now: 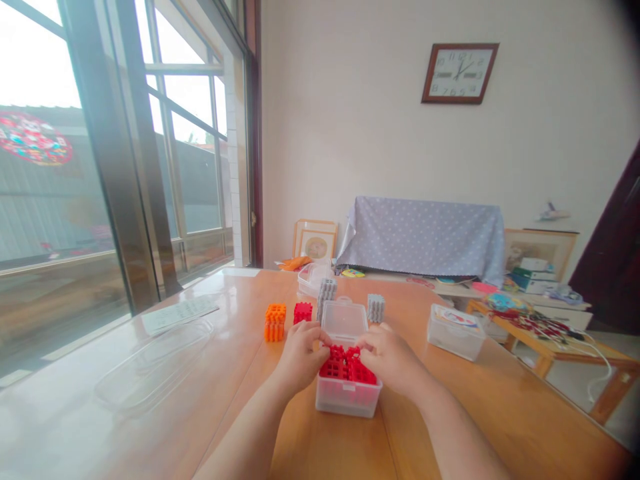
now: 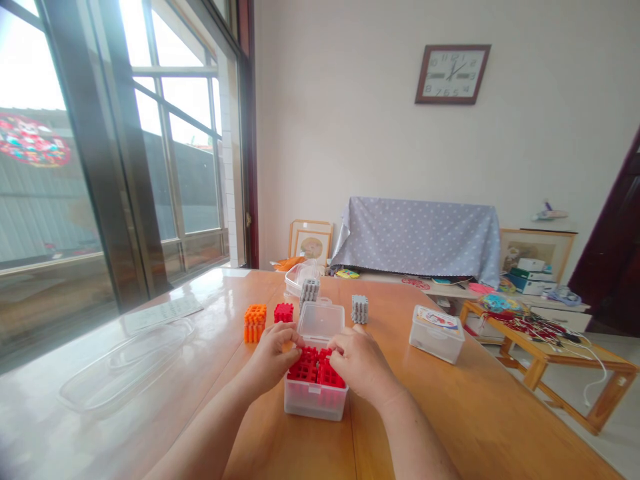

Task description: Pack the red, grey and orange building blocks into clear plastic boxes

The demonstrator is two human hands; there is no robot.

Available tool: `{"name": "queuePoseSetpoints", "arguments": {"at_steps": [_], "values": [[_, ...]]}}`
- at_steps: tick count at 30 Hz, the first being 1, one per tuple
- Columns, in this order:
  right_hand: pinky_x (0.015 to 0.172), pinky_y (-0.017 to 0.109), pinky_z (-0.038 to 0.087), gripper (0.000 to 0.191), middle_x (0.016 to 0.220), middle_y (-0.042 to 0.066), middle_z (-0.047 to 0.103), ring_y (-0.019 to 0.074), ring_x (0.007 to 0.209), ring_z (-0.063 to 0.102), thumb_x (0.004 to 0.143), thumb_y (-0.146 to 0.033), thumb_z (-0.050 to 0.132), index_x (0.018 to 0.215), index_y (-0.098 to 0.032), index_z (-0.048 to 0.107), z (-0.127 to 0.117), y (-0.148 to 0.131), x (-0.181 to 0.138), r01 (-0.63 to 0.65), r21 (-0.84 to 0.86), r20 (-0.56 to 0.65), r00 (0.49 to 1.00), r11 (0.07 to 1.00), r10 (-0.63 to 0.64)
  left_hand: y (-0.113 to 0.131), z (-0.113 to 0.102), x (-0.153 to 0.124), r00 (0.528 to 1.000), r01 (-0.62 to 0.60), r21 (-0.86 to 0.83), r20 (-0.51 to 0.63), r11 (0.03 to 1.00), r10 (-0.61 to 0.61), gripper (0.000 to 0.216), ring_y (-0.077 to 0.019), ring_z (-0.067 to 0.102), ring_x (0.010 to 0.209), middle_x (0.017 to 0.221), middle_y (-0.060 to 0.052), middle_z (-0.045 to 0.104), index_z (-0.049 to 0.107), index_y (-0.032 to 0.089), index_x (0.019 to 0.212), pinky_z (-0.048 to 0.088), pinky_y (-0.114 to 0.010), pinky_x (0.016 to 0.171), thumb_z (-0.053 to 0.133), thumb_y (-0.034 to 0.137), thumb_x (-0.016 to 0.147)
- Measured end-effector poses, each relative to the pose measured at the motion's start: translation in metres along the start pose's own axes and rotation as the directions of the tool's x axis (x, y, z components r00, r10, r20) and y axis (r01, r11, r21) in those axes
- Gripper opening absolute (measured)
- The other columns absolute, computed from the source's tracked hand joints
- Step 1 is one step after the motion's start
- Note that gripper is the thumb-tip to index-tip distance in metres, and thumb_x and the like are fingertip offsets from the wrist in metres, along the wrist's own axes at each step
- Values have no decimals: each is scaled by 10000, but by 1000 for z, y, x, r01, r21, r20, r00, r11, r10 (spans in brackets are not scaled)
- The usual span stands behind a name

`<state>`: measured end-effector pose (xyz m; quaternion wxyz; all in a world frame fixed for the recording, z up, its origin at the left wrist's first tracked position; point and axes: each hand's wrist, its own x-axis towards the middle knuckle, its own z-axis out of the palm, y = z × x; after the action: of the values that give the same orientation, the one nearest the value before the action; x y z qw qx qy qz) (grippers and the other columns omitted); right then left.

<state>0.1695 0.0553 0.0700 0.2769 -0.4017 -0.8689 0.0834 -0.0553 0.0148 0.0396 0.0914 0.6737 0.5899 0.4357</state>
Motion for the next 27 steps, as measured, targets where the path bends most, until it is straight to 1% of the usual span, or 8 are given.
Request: {"name": "queuePoseSetpoints", "arguments": {"at_steps": [3,6,9,12,15,17,21,27], "values": [[730,276,343,215,785,17,653,200,865,516,800,-164,583,808,-279,766,-1,-1,1,-2,-7,7,1000,1000,2,-2,2,0,1000,26,10,3,1000,-26,172,-270,503,1275,1188,-35,682,757,260,834,369,-430,1090,636,161,764],[730,277,344,222,788,18,656,201,864,517,797,-162,581,811,-279,770,-2,-3,0,-6,-13,20,1000,1000,6,0,2,-1,999,51,20,2,999,-51,147,-266,527,1239,1150,-36,694,745,248,800,373,-431,1088,622,173,773],[732,279,348,233,794,20,658,204,864,519,804,-168,574,822,-285,775,-3,-3,-1,-8,-12,36,999,1000,8,4,0,-1,1000,16,26,-1,1000,-16,172,-262,518,1252,1139,-33,696,741,255,833,366,-430,1100,604,164,782],[740,282,355,242,812,25,666,207,874,525,817,-175,565,836,-285,780,-4,-4,-2,-9,-4,42,999,1000,9,7,-2,-2,1000,-7,33,-6,999,8,210,-280,471,1311,1243,-42,662,759,281,948,338,-456,1131,629,208,799],[742,283,360,246,821,27,672,207,880,530,827,-179,561,853,-284,783,-5,-4,-2,-10,2,44,999,1000,10,8,-3,-2,999,-6,30,32,1000,5,167,-294,474,1308,1251,-43,657,773,293,933,320,-477,1146,680,276,795],[740,281,360,254,821,25,674,206,885,531,829,-174,558,862,-287,783,-5,-4,-2,-8,4,41,999,1000,8,8,-3,-1,999,6,24,49,1000,-7,139,-286,506,1271,1196,-38,677,772,285,882,333,-469,1136,688,250,777],[735,278,354,261,812,23,675,204,882,523,820,-157,559,857,-287,782,-5,-4,-1,-4,-13,29,1000,1000,5,7,-2,0,999,24,15,38,1000,-25,186,-270,539,1219,1129,-27,699,756,261,842,373,-438,1098,643,150,746],[739,277,350,251,803,25,668,202,875,516,821,-151,554,831,-273,774,-4,-6,0,12,-42,6,1000,999,-11,9,-1,1,997,74,-4,25,997,-74,171,-265,549,1181,1075,-24,705,739,243,818,389,-425,1070,633,135,738]]}}
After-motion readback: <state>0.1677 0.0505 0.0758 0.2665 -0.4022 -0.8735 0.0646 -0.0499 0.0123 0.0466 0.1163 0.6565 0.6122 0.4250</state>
